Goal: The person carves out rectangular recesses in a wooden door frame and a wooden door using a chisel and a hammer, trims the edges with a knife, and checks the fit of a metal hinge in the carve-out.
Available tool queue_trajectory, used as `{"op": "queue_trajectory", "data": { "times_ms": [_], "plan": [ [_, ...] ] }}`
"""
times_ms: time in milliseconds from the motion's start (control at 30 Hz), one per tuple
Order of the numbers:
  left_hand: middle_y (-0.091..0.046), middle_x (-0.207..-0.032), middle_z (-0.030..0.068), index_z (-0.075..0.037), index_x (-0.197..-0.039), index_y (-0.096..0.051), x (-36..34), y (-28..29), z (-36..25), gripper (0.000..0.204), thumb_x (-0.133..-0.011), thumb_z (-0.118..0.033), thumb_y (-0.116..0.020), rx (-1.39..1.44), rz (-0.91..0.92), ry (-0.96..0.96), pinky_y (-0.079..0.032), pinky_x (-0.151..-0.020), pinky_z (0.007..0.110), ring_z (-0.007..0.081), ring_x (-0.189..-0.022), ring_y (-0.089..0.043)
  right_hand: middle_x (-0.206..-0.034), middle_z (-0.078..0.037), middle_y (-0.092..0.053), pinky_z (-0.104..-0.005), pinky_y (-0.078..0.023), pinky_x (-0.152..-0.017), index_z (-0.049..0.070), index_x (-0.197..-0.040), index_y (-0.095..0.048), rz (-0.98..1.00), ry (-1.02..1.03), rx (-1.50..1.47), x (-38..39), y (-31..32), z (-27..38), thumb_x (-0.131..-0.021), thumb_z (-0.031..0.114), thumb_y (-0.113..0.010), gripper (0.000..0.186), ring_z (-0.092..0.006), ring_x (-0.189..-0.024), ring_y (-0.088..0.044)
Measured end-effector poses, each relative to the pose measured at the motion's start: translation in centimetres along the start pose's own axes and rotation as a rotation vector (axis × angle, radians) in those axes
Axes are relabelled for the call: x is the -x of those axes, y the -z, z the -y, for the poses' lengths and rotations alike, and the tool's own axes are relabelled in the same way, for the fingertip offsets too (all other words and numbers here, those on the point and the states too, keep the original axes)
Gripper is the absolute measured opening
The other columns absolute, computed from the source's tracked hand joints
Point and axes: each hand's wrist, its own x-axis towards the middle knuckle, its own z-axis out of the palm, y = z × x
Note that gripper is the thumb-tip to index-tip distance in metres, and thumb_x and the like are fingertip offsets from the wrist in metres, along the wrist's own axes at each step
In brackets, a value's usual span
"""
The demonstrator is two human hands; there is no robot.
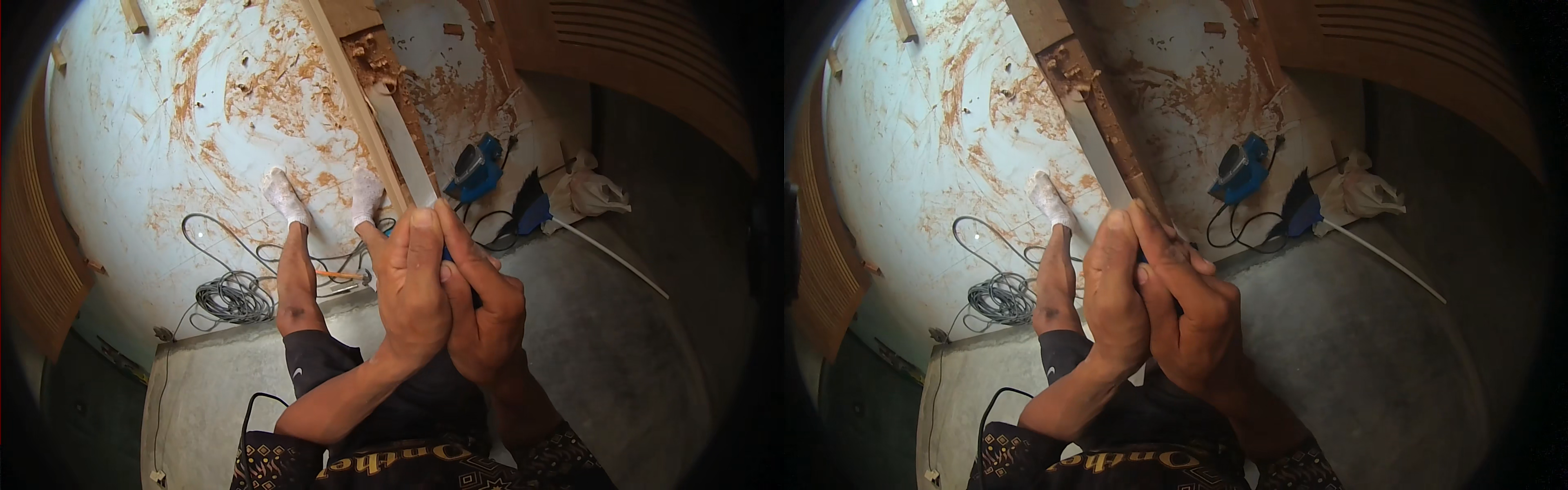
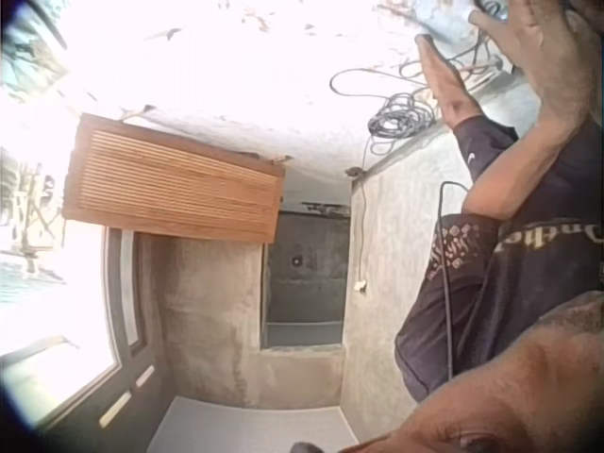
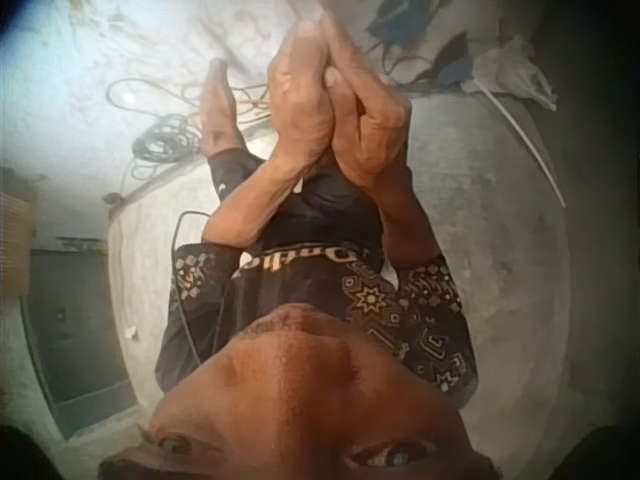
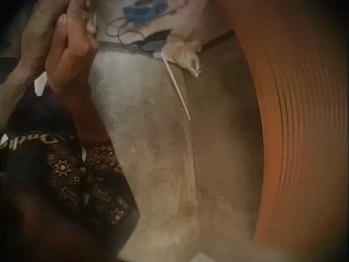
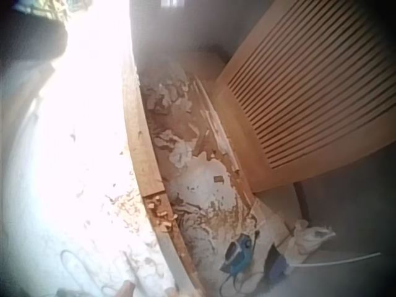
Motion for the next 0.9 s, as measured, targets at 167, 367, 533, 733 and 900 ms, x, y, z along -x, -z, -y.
{"op": "queue_trajectory", "data": {
  "times_ms": [167, 367, 533, 733, 900],
  "plan": [
    [-0.064, -0.080, 0.0077, 0.000, -0.098, -0.066, 0.6, 1.1, 1.7, 0.038, -0.114, -0.029, -0.046, -0.267, -0.085, -0.157, -0.020, -0.117, 0.046, 0.0195, -0.082, -0.056, -0.126, -0.027, -0.072, -0.0368, -0.054, -0.099, -0.009, -0.151, -0.050, -0.011, -0.019, -0.001, 1.3, -0.2, -0.9, -0.105, 0.005, -0.052, 0.049, -0.0291, -0.115, -0.072],
    [-0.061, -0.082, 0.0034, -0.001, -0.099, -0.063, -3.3, 4.5, -2.9, 0.033, -0.111, -0.031, -0.057, -0.176, -0.280, -0.451, -0.044, -0.062, 0.024, 0.0092, -0.066, -0.054, -0.135, -0.032, -0.067, -0.0377, -0.055, -0.101, -0.012, -0.148, -0.053, -0.001, -0.228, -0.104, 2.9, 1.1, -1.1, -0.106, 0.009, -0.054, 0.046, -0.0325, -0.124, -0.070],
    [-0.063, -0.088, 0.0042, 0.000, -0.109, -0.063, -7.1, 2.2, -7.0, 0.031, -0.094, -0.017, -0.084, -0.263, -0.244, -0.547, -0.051, -0.068, 0.025, 0.0101, -0.074, -0.061, -0.121, -0.028, -0.072, -0.0329, -0.055, -0.089, -0.014, -0.150, -0.048, -0.070, -0.353, -0.206, 3.9, 2.0, -1.4, -0.108, 0.016, -0.053, 0.052, -0.0223, -0.105, -0.072],
    [-0.066, -0.093, 0.0047, 0.001, -0.117, -0.066, -8.6, 3.1, -9.5, 0.041, -0.086, -0.010, -0.090, -0.668, -0.149, -0.670, -0.060, -0.072, 0.026, 0.0124, -0.082, -0.068, -0.073, -0.001, -0.054, -0.0243, -0.038, -0.055, -0.010, -0.157, -0.040, -0.098, -0.187, -0.195, 4.4, 2.4, -3.3, -0.109, 0.016, -0.051, 0.055, -0.0047, -0.060, -0.045],
    [-0.075, -0.088, 0.0083, 0.003, -0.103, -0.074, -7.4, 3.9, -10.4, 0.017, -0.096, -0.011, -0.079, -0.861, -0.117, -0.441, -0.056, -0.066, 0.025, 0.0100, -0.075, -0.069, -0.067, 0.002, -0.046, -0.0227, -0.033, -0.050, -0.008, -0.161, -0.036, -0.107, -0.220, -0.284, 4.8, 3.1, -3.5, -0.110, 0.015, -0.050, 0.058, -0.0034, -0.054, -0.037]
  ]
}}
